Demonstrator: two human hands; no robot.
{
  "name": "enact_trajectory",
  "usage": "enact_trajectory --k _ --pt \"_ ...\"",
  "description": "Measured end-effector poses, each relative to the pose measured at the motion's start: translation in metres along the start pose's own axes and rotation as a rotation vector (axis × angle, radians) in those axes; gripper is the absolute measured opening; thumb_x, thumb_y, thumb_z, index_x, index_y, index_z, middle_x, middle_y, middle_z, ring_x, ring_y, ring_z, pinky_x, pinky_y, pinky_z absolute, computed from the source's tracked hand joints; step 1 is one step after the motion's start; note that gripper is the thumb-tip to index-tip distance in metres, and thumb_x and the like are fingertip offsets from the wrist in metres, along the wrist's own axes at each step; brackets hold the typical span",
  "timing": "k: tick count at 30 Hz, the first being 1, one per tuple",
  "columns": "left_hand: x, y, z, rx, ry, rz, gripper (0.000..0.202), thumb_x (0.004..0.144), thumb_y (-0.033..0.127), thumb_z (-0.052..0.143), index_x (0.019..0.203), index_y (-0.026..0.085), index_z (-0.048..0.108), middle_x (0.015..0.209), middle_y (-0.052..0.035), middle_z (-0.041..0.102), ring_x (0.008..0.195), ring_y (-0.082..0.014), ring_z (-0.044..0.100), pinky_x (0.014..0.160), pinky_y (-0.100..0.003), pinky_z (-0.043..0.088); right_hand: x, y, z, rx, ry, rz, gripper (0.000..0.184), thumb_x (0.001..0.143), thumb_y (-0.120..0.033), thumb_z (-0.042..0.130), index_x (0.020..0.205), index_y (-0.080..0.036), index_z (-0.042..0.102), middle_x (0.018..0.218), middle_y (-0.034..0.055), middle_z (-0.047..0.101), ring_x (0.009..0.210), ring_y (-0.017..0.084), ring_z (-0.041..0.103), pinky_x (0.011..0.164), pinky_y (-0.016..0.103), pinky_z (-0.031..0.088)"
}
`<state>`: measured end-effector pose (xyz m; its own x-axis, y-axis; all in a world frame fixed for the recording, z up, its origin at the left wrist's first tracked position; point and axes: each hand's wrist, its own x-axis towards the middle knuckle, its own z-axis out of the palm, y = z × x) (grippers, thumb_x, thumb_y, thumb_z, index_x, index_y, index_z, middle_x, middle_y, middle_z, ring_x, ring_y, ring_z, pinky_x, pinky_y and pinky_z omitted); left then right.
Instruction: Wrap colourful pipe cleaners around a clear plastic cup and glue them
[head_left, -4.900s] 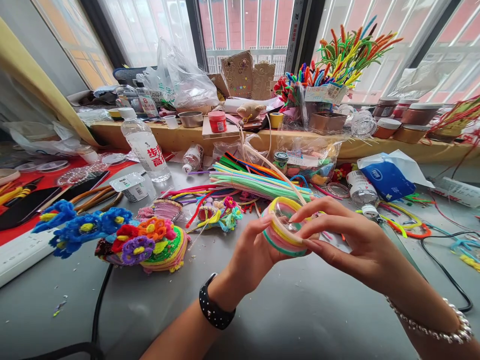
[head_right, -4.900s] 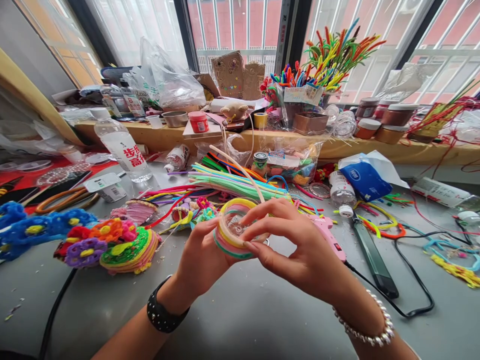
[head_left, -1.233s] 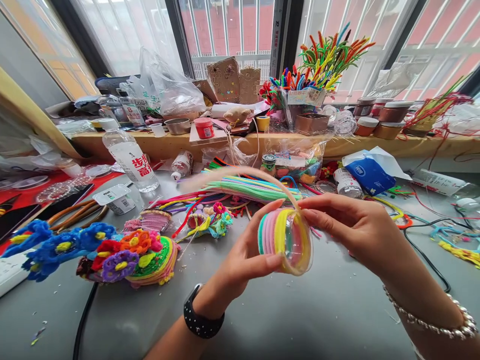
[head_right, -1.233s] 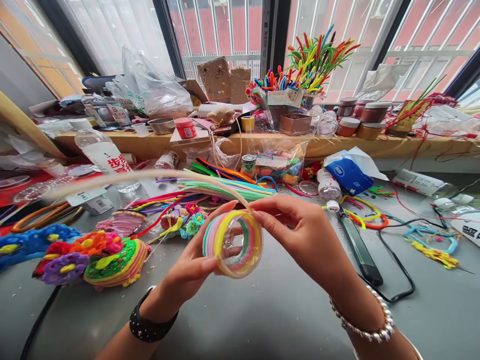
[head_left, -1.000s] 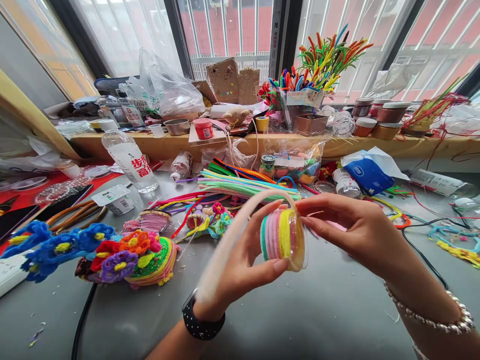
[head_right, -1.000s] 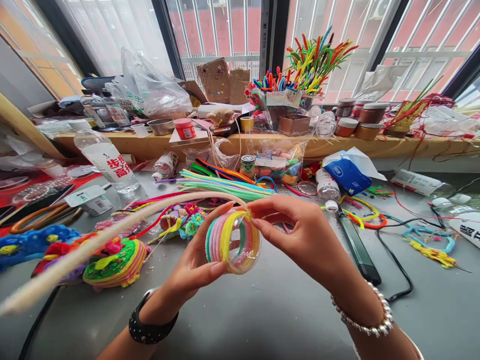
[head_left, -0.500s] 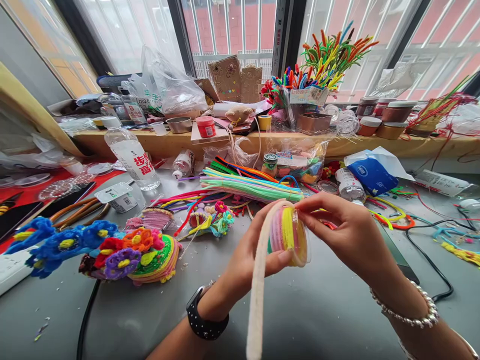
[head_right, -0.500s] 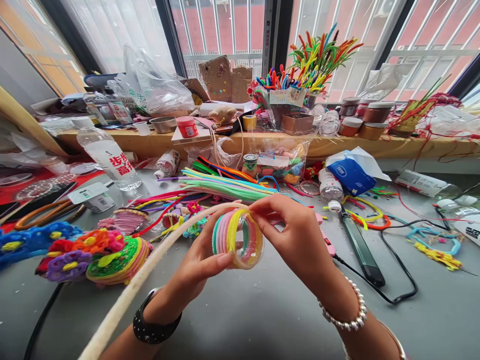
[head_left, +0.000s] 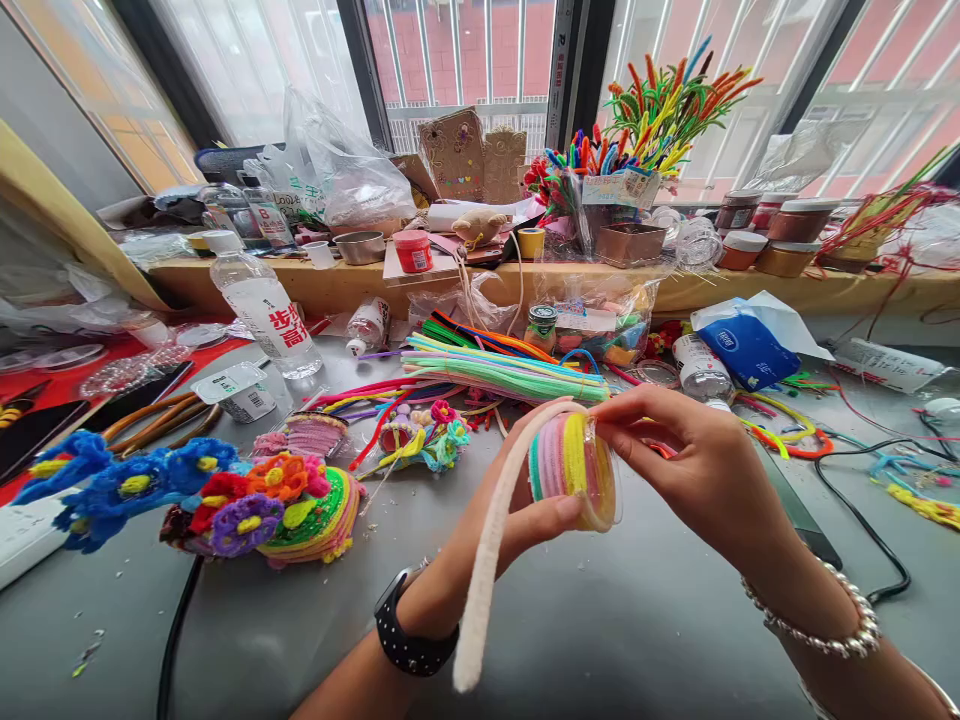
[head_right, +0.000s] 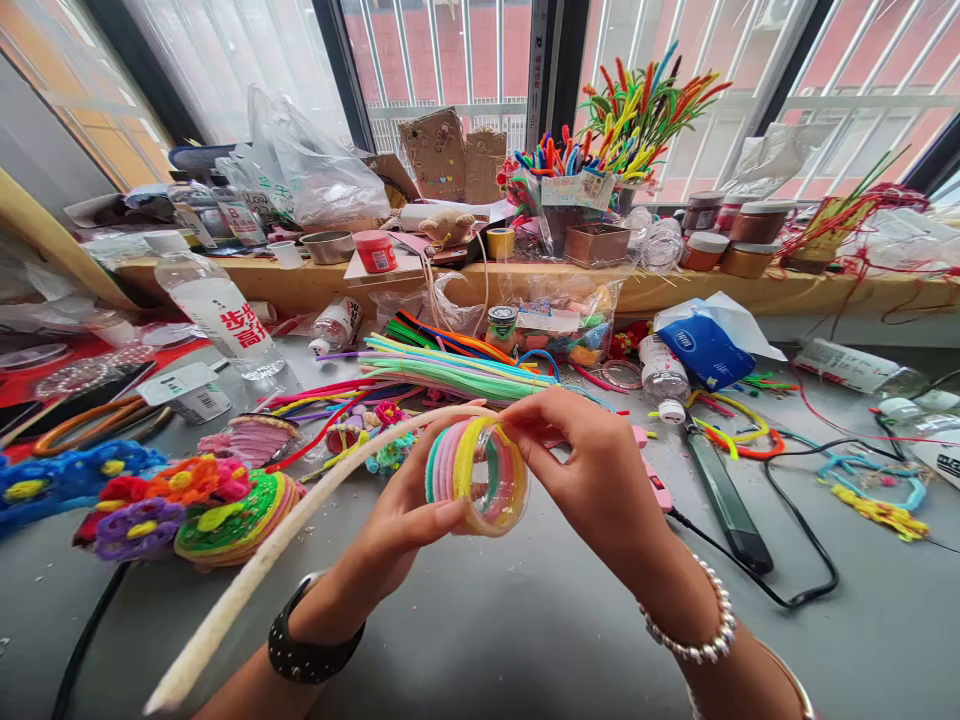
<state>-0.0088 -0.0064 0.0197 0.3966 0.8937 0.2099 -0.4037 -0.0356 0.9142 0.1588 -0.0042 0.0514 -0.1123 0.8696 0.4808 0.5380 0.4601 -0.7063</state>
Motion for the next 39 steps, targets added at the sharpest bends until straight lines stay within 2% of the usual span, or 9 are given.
enact_trajectory --k 3,8,13,25,29,33,36,39 --pt "0.0 -0.001 -0.002 0.026 -0.035 0.006 0.056 0.066 0.028 0.071 0.119 0.028 0.052 0.126 -0.0032 0.053 0.116 -0.0274 0.047 0.087 -0.033 0.045 0.0 0.001 0.0 -0.001 0.005 -0.005 0.005 0.079 -0.02 0.061 0.083 -0.02 0.065 0.081 0.0004 0.07 0.07 0.013 0.067 0.065 0.022 0.055" --pt "0.0 -0.003 -0.002 -0.006 -0.028 0.039 0.055 0.068 0.029 0.07 0.12 0.03 0.051 0.122 -0.0011 0.055 0.112 -0.023 0.049 0.086 -0.029 0.046 0.001 0.0 0.001 -0.003 0.006 -0.011 0.006 0.079 -0.02 0.061 0.083 -0.02 0.065 0.08 0.0007 0.07 0.07 0.013 0.067 0.065 0.023 0.055" --pt "0.0 -0.001 -0.004 0.045 -0.072 0.041 0.051 0.07 0.026 0.069 0.118 0.031 0.053 0.128 0.0014 0.05 0.12 -0.0212 0.044 0.094 -0.027 0.041 0.0 0.0 0.0 -0.017 0.006 -0.016 0.006 0.078 -0.02 0.061 0.082 -0.02 0.065 0.08 0.0006 0.07 0.069 0.014 0.067 0.064 0.023 0.055" --pt "0.001 -0.005 0.001 -0.044 -0.016 0.028 0.05 0.068 0.026 0.068 0.116 0.03 0.054 0.12 -0.0015 0.056 0.111 -0.0232 0.049 0.083 -0.028 0.046 0.002 0.003 0.001 0.002 -0.009 0.023 0.006 0.079 -0.022 0.06 0.082 -0.02 0.065 0.079 0.0006 0.07 0.07 0.013 0.067 0.065 0.023 0.055" --pt "0.002 -0.001 0.001 -0.043 -0.024 -0.028 0.052 0.068 0.028 0.068 0.117 0.031 0.052 0.115 -0.0022 0.058 0.107 -0.0245 0.051 0.081 -0.032 0.047 0.004 0.006 0.001 0.03 -0.028 0.048 0.007 0.079 -0.025 0.061 0.081 -0.02 0.066 0.079 0.0008 0.07 0.071 0.013 0.066 0.066 0.022 0.054" --pt "0.002 0.002 0.0 -0.032 -0.03 -0.032 0.056 0.066 0.031 0.07 0.12 0.029 0.053 0.117 -0.0025 0.059 0.11 -0.0266 0.05 0.088 -0.035 0.043 0.005 0.008 0.0 0.052 -0.034 0.087 0.009 0.079 -0.027 0.061 0.08 -0.02 0.066 0.076 0.0008 0.07 0.067 0.012 0.064 0.062 0.021 0.053" --pt "0.002 0.002 -0.001 -0.068 -0.038 -0.047 0.061 0.068 0.032 0.068 0.126 0.031 0.049 0.126 -0.001 0.056 0.118 -0.0269 0.046 0.095 -0.035 0.038 0.007 0.012 0.0 0.104 -0.031 0.139 0.012 0.077 -0.031 0.062 0.079 -0.019 0.066 0.075 0.0019 0.069 0.066 0.013 0.064 0.059 0.022 0.052" --pt "0.003 0.001 -0.002 -0.135 0.039 -0.055 0.055 0.072 0.036 0.063 0.125 0.028 0.052 0.13 -0.0029 0.053 0.122 -0.0272 0.044 0.096 -0.036 0.037 0.009 0.019 -0.002 0.197 -0.028 0.216 0.018 0.074 -0.035 0.065 0.079 -0.018 0.067 0.076 0.0033 0.069 0.066 0.014 0.064 0.059 0.023 0.053"
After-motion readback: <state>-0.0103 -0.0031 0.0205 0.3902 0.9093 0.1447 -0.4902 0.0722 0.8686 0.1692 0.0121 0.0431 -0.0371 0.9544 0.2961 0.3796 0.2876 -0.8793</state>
